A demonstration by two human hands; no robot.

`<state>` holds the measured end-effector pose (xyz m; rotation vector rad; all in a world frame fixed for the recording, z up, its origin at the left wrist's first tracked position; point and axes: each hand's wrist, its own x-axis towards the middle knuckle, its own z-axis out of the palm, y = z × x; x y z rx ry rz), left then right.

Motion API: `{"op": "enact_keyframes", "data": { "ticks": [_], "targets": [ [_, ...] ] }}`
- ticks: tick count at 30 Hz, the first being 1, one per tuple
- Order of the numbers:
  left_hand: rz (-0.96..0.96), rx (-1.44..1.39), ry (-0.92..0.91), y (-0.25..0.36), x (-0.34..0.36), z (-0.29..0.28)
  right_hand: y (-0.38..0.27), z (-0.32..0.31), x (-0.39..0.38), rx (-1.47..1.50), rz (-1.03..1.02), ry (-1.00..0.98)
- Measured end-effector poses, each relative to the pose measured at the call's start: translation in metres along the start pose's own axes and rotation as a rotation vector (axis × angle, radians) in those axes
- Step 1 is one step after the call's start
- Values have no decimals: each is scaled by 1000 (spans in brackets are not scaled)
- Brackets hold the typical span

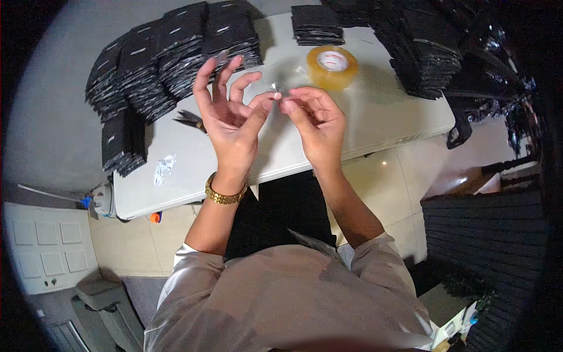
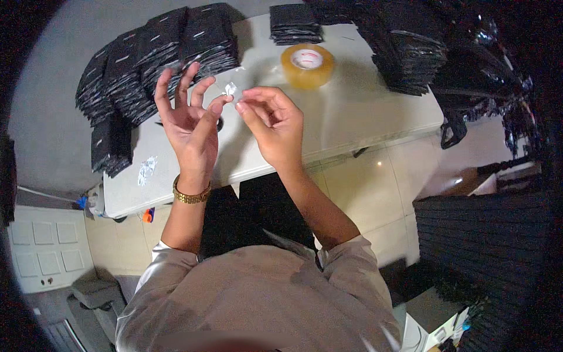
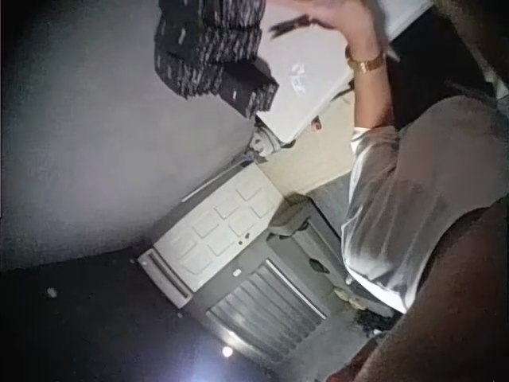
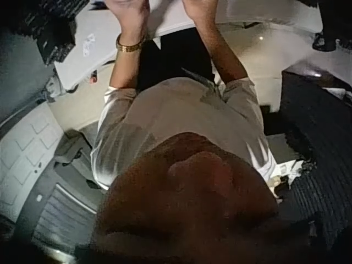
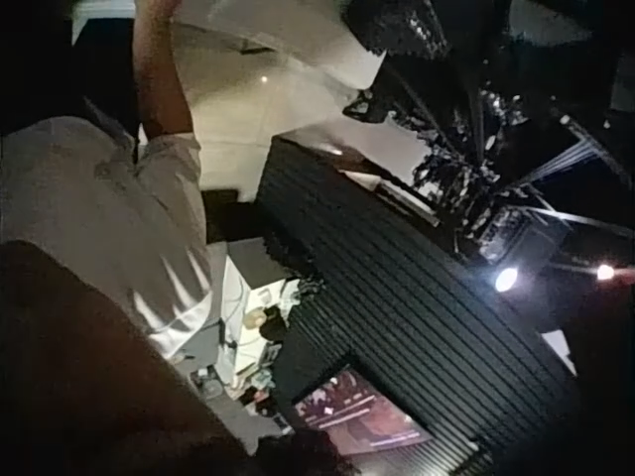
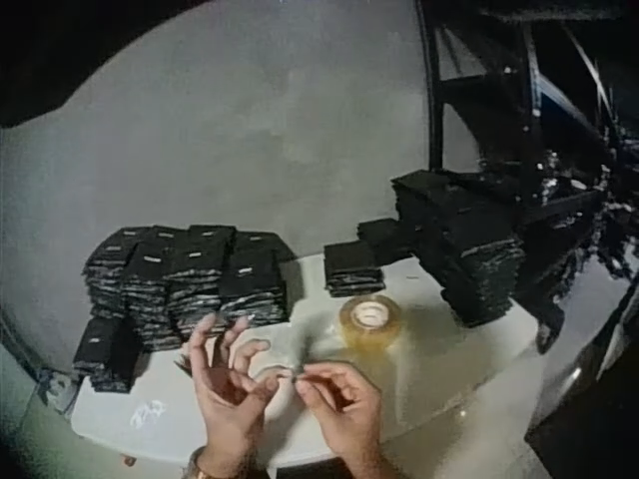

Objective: Preparing black shipping envelopes by cutting and applying adhesive labels or protective strips.

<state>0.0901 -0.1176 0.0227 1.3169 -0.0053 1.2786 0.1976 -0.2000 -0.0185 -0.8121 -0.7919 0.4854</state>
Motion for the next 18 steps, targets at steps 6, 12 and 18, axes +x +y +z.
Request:
{"op": "enact_keyframes", "data": {
  "ticks": [6, 12, 18],
  "targets": [
    [-50, -61, -123, -36, 8, 51, -26, -56, 3, -89, 1, 174],
    [-109, -84, -269, -75, 14, 114, -52, -122, -2, -166, -83, 339],
    [-139, -85, -383, -116, 16, 185, -82, -189, -4, -273, -136, 510]
  ]
}}
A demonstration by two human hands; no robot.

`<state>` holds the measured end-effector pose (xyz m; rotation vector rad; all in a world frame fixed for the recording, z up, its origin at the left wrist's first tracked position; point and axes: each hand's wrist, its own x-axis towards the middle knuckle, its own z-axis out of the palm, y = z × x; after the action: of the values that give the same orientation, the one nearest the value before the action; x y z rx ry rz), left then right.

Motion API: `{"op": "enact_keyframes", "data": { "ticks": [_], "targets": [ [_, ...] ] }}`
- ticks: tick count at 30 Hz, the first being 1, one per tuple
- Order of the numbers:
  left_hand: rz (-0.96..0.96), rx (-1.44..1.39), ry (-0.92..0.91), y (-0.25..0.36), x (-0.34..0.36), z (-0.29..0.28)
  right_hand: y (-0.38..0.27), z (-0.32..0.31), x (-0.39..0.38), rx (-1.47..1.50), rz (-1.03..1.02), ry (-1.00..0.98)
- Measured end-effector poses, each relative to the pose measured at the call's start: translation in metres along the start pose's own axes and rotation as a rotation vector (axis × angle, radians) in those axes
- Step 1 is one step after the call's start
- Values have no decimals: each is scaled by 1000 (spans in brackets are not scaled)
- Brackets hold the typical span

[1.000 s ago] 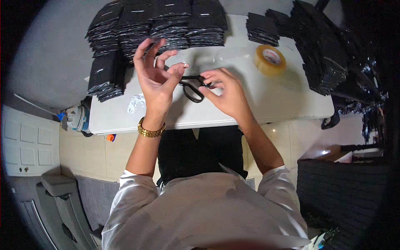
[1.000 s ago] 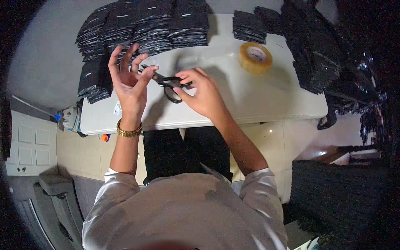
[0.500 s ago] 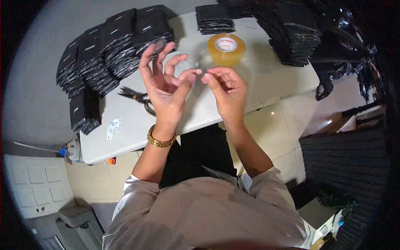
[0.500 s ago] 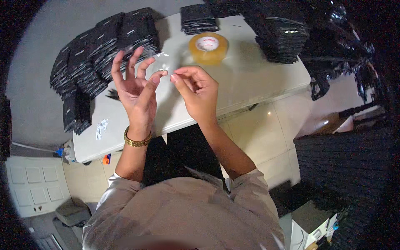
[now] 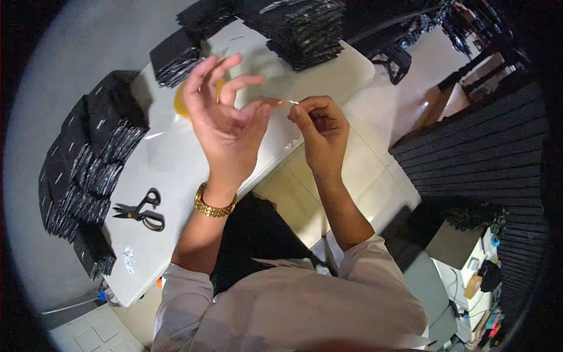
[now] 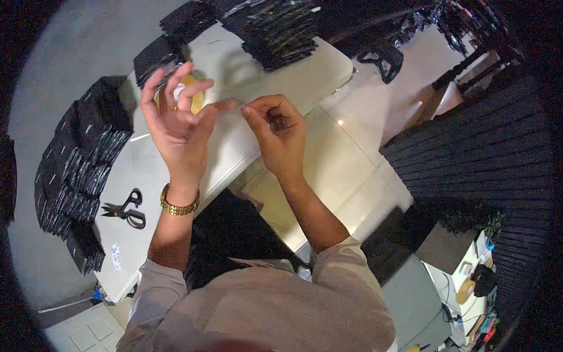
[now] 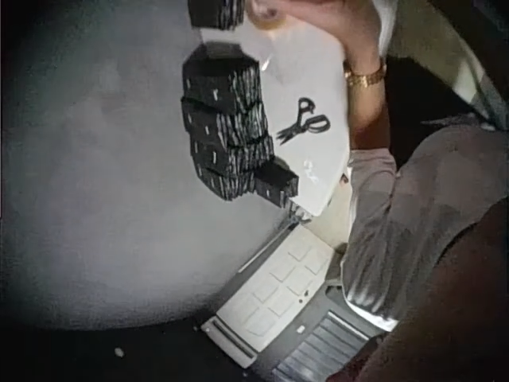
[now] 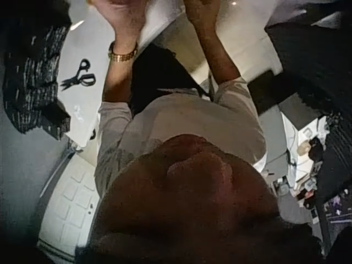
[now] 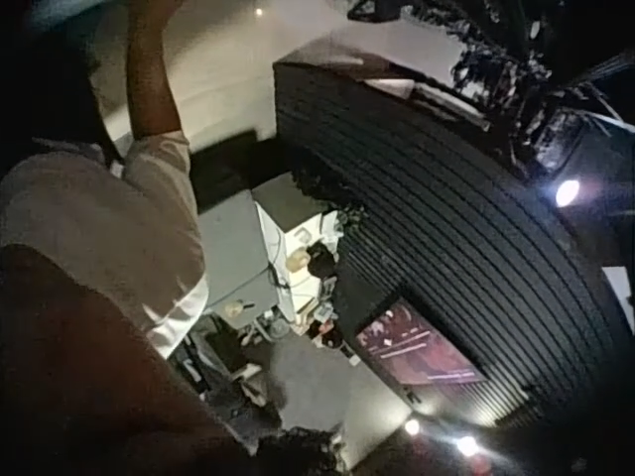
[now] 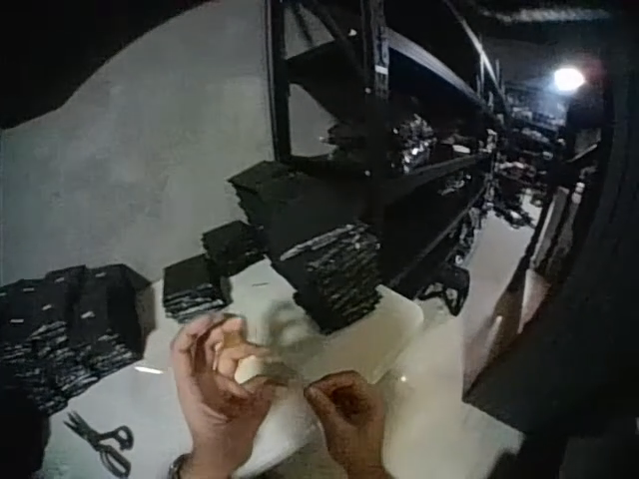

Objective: Preparing black shipping envelopes by cutting and applying adhesive labels or protective strips.

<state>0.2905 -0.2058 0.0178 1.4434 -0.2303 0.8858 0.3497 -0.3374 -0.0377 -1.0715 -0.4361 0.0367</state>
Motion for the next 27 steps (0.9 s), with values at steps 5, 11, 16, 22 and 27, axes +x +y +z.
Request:
{"op": "enact_keyframes", "data": {
  "ticks": [5, 11, 16, 22, 27],
  "targets": [
    [79, 10, -96, -40, 16, 43, 2, -49, 19, -46, -9, 82],
    [125, 181, -247, -83, 29, 64, 43, -124, 33, -95, -7, 185],
    [-6, 51, -263, -83, 40, 50, 87, -158, 37, -48, 110, 174],
    [-241, -193, -244, -85, 33, 53, 113, -165, 39, -26, 132, 176],
    [-262, -190, -276, -91, 28, 56, 114, -155, 44, -1, 92, 196]
  ]
}}
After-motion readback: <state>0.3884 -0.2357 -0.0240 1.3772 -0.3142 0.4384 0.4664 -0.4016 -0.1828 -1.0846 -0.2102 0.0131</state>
